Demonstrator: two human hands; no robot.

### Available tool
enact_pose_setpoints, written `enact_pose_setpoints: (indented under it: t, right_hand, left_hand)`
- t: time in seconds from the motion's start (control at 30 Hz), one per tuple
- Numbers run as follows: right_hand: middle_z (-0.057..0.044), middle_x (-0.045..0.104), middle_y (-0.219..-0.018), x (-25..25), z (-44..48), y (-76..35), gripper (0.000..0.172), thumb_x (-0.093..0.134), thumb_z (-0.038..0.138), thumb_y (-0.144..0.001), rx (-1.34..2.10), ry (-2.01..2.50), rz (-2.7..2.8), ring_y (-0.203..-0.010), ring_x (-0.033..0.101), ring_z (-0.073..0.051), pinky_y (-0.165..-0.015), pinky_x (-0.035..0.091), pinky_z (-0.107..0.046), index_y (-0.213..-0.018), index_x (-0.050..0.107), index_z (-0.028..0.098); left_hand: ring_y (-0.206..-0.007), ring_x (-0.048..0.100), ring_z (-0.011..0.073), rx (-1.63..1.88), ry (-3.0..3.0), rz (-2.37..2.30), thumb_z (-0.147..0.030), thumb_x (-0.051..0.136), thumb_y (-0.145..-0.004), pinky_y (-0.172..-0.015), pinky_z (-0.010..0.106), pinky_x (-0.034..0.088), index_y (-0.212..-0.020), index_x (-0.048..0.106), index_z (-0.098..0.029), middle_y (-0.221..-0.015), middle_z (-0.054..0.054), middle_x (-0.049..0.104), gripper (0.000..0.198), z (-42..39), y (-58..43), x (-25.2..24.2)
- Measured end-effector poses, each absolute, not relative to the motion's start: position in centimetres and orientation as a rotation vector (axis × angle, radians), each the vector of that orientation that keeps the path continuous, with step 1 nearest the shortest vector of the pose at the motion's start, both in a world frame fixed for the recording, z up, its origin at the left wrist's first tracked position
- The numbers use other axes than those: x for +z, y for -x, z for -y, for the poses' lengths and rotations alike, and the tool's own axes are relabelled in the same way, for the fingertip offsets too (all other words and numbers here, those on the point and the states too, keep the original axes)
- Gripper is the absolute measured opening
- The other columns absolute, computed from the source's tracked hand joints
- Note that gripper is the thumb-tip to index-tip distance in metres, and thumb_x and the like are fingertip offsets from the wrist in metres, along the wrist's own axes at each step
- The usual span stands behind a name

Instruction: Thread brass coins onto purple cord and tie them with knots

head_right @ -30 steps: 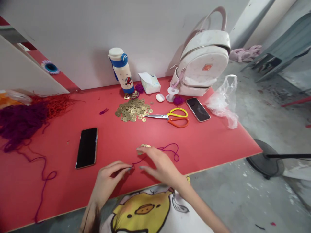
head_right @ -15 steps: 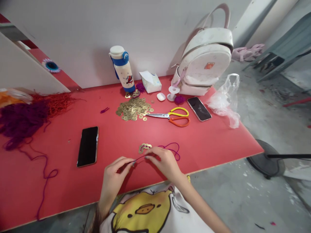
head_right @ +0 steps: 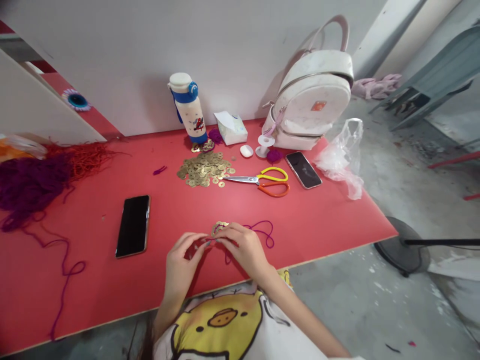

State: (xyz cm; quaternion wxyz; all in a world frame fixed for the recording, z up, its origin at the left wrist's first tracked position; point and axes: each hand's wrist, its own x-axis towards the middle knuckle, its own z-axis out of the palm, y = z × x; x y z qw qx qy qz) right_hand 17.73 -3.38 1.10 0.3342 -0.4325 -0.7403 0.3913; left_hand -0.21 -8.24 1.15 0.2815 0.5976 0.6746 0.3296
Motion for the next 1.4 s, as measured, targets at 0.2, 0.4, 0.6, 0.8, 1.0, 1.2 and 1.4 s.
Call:
enact_pose_setpoints:
  t: [0.2, 0.4, 0.6, 0.8, 1.0, 1.2, 1.4]
  right_hand:
    - [-0.006, 0.07, -0.092, 1.6, 2.5, -18.2, 0.023, 0.052, 0.021, -0.096, 0.856, 1.206, 2.073, -0.085, 0.069, -0.018, -0.076, 0.055, -0.027, -0.099, 0.074, 0.025]
    - [-0.006, 0.069, -0.093, 1.4, 1.9, -18.0, 0.022, 0.053, 0.019, -0.096, 0.775, 1.207, 2.208, -0.087, 0.066, -0.018, -0.076, 0.052, -0.027, -0.101, 0.073, 0.025]
    - [-0.005, 0.069, -0.09, 0.9, 1.4, -18.1, 0.019, 0.056, 0.02, -0.095, 0.673, 1.217, 2.335, -0.084, 0.065, -0.018, -0.071, 0.049, -0.027, -0.1, 0.073, 0.025]
    - [-0.005, 0.068, -0.09, 1.0, 1.4, -18.3, 0.015, 0.058, 0.02, -0.094, 0.677, 1.193, 2.419, -0.084, 0.064, -0.018, -0.071, 0.048, -0.027, -0.099, 0.072, 0.023]
    - [-0.005, 0.069, -0.09, 1.2, 1.6, -18.2, 0.016, 0.056, 0.022, -0.095, 0.678, 1.181, 2.422, -0.084, 0.065, -0.017, -0.071, 0.049, -0.027, -0.099, 0.072, 0.024]
    - [-0.005, 0.069, -0.09, 1.2, 1.6, -18.3, 0.015, 0.057, 0.022, -0.095, 0.668, 1.184, 2.423, -0.084, 0.064, -0.017, -0.071, 0.049, -0.027, -0.099, 0.072, 0.024]
    - [-0.005, 0.07, -0.091, 1.3, 1.7, -18.3, 0.016, 0.057, 0.023, -0.095, 0.693, 1.163, 2.413, -0.085, 0.065, -0.017, -0.074, 0.049, -0.027, -0.1, 0.072, 0.024]
  left_hand:
    - [-0.095, 0.06, 0.0257, 0.708, -1.847, -2.14, -0.034, 0.068, -0.083, -0.08, 0.036, 0.046, -0.103, 0.064, -0.021, -0.101, 0.008, 0.063, 0.024, 7.3, -2.0, -0.4]
    - [-0.093, 0.059, 0.0256, 0.617, -1.849, -2.174, -0.029, 0.065, -0.085, -0.078, 0.037, 0.043, -0.097, 0.063, -0.019, -0.099, 0.007, 0.064, 0.016, 7.0, -2.9, -0.2]
    - [-0.093, 0.061, 0.0234, 0.654, -1.79, -2.123, -0.022, 0.063, -0.086, -0.078, 0.036, 0.04, -0.095, 0.062, -0.021, -0.098, 0.005, 0.066, 0.01, 7.0, -3.1, -0.1]
    - [-0.097, 0.061, 0.0251, 0.638, -1.783, -2.113, -0.022, 0.064, -0.085, -0.08, 0.037, 0.042, -0.106, 0.059, -0.02, -0.103, 0.007, 0.065, 0.021, 7.3, -2.9, -0.1]
    - [-0.099, 0.06, 0.0268, 0.627, -1.803, -2.169, -0.025, 0.063, -0.086, -0.079, 0.038, 0.044, -0.103, 0.061, -0.021, -0.103, 0.009, 0.061, 0.018, 7.9, -2.7, -0.3]
    - [-0.093, 0.061, 0.0242, 0.664, -1.8, -2.119, -0.022, 0.063, -0.087, -0.077, 0.037, 0.041, -0.097, 0.06, -0.02, -0.098, 0.005, 0.065, 0.01, 7.9, -2.9, -0.4]
    - [-0.092, 0.06, 0.0234, 0.667, -1.806, -2.096, -0.021, 0.062, -0.088, -0.079, 0.036, 0.04, -0.1, 0.06, -0.021, -0.098, 0.005, 0.068, 0.012, 8.1, -2.9, -0.4]
